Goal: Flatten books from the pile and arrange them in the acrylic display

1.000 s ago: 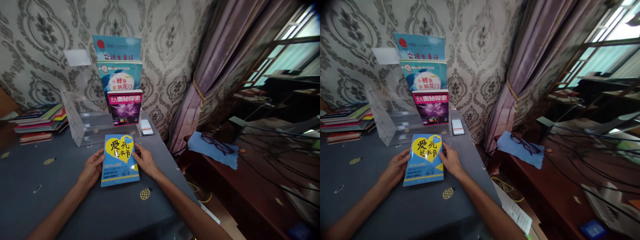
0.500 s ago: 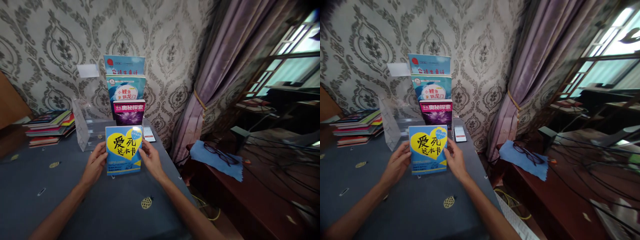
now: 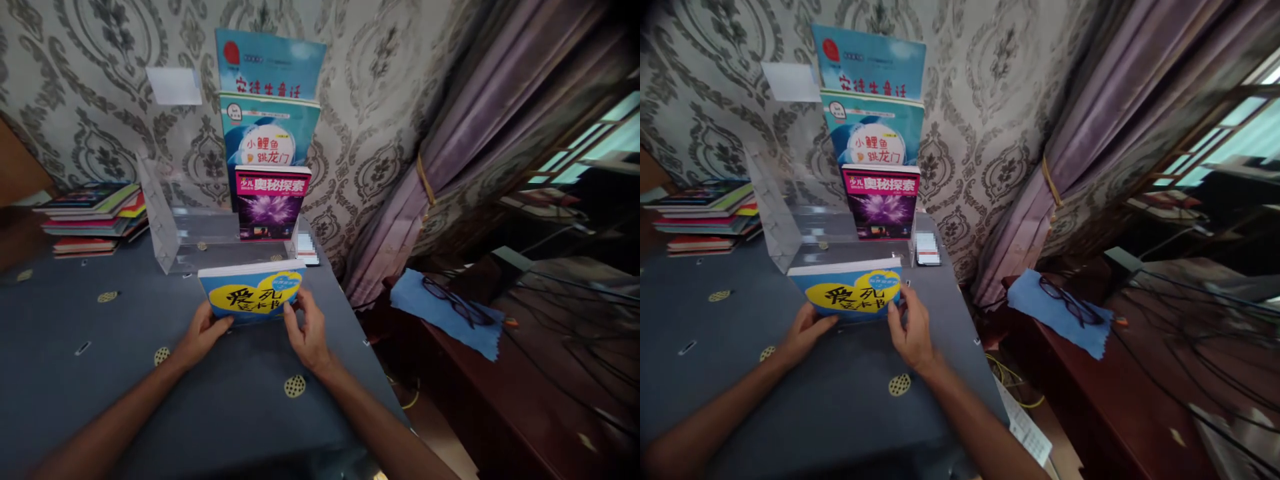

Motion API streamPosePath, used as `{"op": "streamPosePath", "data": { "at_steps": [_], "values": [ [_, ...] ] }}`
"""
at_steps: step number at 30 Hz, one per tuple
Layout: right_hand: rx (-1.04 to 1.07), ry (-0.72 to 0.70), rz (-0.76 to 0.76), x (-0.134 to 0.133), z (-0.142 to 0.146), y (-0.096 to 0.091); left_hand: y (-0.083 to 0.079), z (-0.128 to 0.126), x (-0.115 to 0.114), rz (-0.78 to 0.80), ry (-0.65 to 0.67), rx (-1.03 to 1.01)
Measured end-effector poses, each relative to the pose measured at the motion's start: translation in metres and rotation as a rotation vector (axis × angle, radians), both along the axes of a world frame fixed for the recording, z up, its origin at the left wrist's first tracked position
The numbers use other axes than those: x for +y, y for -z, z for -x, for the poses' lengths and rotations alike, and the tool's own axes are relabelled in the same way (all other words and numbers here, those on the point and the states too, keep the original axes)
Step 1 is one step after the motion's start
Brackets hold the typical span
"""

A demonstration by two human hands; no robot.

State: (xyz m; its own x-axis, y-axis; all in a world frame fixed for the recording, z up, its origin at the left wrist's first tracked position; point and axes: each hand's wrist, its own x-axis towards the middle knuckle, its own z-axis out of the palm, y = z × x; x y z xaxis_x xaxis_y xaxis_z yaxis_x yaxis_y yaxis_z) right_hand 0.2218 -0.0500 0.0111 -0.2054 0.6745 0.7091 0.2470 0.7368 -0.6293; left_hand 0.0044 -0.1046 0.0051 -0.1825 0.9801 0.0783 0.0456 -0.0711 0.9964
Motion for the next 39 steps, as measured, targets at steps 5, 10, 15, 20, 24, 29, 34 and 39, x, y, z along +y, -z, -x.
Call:
{"op": "streamPosePath", "data": {
  "at_steps": [5,10,15,20,24,29,34,39],
  "values": [
    [-0.040,0.002,-0.051,-0.002,-0.002,-0.004,0.003,0.003,-0.004,-0.011,0.056,0.037],
    [-0.099,0.069,-0.121,-0.004,-0.006,-0.001,0.013,0.007,-0.010,-0.069,0.051,0.209],
    [-0.122,0.112,-0.188,-0.003,-0.005,0.000,0.015,0.012,-0.009,-0.125,0.006,0.479],
    [-0.136,0.119,-0.179,0.001,-0.003,0.000,-0.007,0.011,0.001,-0.128,-0.034,0.730],
    [-0.166,0.115,-0.122,0.018,-0.002,-0.002,-0.023,0.011,0.018,-0.095,-0.049,0.818],
    [-0.151,0.030,0.015,0.062,0.004,-0.017,-0.042,0.019,0.056,-0.128,-0.052,0.926],
    [-0.062,0.047,-0.049,0.100,0.009,-0.052,-0.076,0.025,0.093,-0.260,-0.068,0.966],
    [0.021,0.057,-0.195,0.120,0.010,-0.094,-0.121,0.021,0.112,-0.451,-0.174,1.016]
  ]
}}
